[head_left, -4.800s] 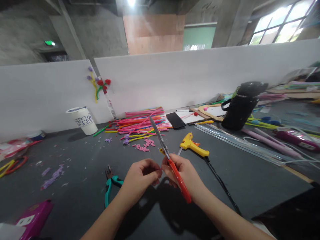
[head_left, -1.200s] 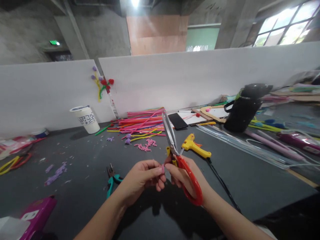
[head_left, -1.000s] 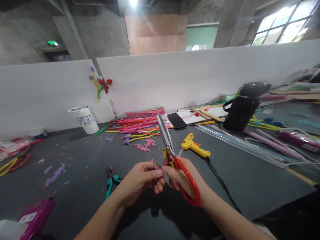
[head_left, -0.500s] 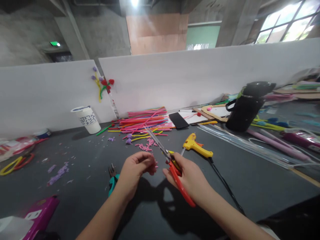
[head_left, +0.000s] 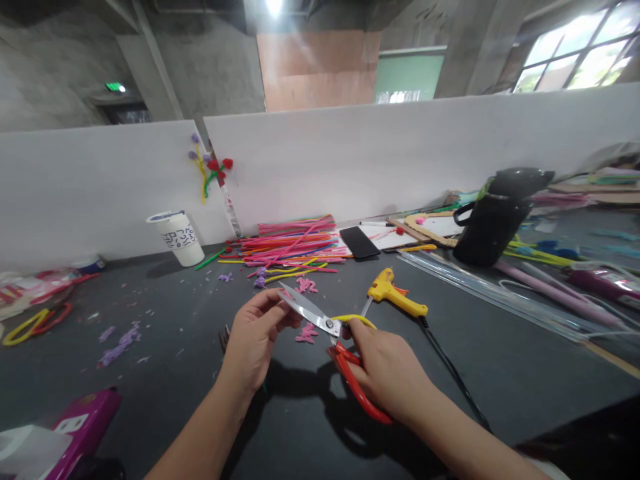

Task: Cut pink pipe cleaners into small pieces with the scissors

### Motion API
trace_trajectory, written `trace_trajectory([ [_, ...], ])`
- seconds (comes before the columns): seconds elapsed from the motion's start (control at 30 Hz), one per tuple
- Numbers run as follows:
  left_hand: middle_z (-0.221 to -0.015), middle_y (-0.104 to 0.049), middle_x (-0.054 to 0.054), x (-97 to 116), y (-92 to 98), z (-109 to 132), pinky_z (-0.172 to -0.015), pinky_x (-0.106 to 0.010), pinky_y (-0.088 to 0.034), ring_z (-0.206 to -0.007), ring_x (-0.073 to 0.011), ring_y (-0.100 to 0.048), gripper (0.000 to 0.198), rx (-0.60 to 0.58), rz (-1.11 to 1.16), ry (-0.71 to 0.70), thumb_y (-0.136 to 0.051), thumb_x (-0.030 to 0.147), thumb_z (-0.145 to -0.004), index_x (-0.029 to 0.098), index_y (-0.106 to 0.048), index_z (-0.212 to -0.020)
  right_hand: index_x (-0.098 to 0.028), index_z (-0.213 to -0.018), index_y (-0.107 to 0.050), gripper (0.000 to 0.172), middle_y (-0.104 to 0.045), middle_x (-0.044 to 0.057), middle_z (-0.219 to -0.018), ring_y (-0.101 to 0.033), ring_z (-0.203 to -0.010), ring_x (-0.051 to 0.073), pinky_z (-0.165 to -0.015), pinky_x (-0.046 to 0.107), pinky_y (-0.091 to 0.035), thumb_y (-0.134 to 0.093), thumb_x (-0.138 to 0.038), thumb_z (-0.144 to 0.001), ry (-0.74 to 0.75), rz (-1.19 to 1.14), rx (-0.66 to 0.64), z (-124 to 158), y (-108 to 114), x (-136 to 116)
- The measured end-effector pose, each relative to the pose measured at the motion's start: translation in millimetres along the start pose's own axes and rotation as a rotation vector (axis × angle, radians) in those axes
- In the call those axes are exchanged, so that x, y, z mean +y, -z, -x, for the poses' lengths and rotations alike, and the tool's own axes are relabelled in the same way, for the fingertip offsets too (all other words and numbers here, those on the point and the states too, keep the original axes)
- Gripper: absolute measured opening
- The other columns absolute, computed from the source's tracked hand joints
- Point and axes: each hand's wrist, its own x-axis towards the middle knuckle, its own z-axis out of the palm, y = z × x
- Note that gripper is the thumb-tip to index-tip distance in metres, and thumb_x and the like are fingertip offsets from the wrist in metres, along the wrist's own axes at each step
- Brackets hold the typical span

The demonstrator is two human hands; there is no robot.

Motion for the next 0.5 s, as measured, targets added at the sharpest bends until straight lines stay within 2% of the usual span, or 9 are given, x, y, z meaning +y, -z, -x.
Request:
trace_trajectory([
  [0.5, -0.06, -0.06, 0.001, 3.8, -1.3, 1.6, -0.053, -0.019, -0.043, -0.053, -0.0076, -0.054, 0.004, -0.046, 0.033, 0.01, -0.061, 0.016, -0.067, 0.014, -0.063, -0.069, -0.016, -0.085, -0.048, 0.026, -0.062, 0.005, -0.069, -0.058, -0.058, 0.019, -0.048, 0.025, -0.027, -0.041, -0.04, -0.081, 0.014, 0.093, -0.018, 0.3, -0.2, -0.2],
])
